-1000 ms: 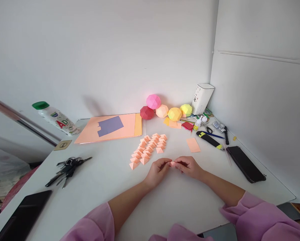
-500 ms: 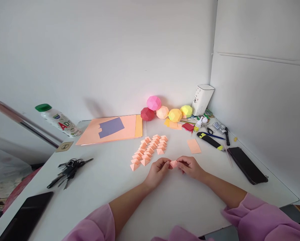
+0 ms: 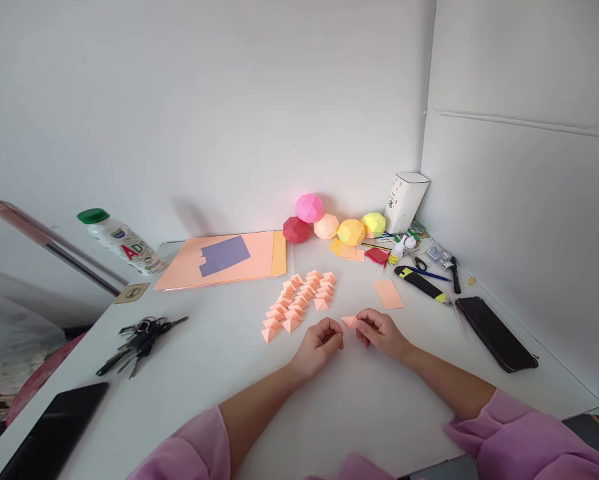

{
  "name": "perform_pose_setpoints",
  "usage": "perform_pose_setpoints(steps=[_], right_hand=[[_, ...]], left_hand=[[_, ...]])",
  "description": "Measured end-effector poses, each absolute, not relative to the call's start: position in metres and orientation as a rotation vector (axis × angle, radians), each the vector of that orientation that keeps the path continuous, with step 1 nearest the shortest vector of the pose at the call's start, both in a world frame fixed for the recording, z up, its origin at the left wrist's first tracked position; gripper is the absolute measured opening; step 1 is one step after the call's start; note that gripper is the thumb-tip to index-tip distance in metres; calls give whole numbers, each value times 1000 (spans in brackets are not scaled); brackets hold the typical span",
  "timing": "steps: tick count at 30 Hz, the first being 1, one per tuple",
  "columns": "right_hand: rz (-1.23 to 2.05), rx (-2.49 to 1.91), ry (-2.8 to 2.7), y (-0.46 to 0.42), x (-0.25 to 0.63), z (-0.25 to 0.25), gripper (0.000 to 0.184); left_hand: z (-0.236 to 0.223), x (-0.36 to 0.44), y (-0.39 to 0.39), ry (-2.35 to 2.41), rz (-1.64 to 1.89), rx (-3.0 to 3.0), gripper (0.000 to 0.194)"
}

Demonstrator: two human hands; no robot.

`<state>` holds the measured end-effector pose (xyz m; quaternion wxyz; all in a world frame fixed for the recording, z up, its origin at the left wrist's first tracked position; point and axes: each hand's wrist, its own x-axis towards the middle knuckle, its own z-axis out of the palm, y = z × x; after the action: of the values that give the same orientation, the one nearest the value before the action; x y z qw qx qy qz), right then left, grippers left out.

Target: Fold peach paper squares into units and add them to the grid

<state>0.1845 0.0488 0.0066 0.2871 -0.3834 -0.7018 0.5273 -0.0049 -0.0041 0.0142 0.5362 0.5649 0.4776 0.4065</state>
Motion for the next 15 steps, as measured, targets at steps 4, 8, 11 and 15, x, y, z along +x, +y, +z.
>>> perform_pose_setpoints(steps=[4, 8, 11, 15], right_hand=[[1374, -1027, -1936, 49, 185, 8, 24], [1378, -1025, -1967, 50, 185, 10, 24], [1366, -1044, -1987, 52, 184, 11, 24], [1256, -1043, -2042, 54, 181, 11, 25]], left_hand=[[8, -4, -3, 1146, 866, 1874, 10], [2, 0, -5, 1151, 748, 2223, 14], [0, 3, -9, 1216, 588, 2377, 10], [0, 5, -13, 1264, 398, 2554, 5]])
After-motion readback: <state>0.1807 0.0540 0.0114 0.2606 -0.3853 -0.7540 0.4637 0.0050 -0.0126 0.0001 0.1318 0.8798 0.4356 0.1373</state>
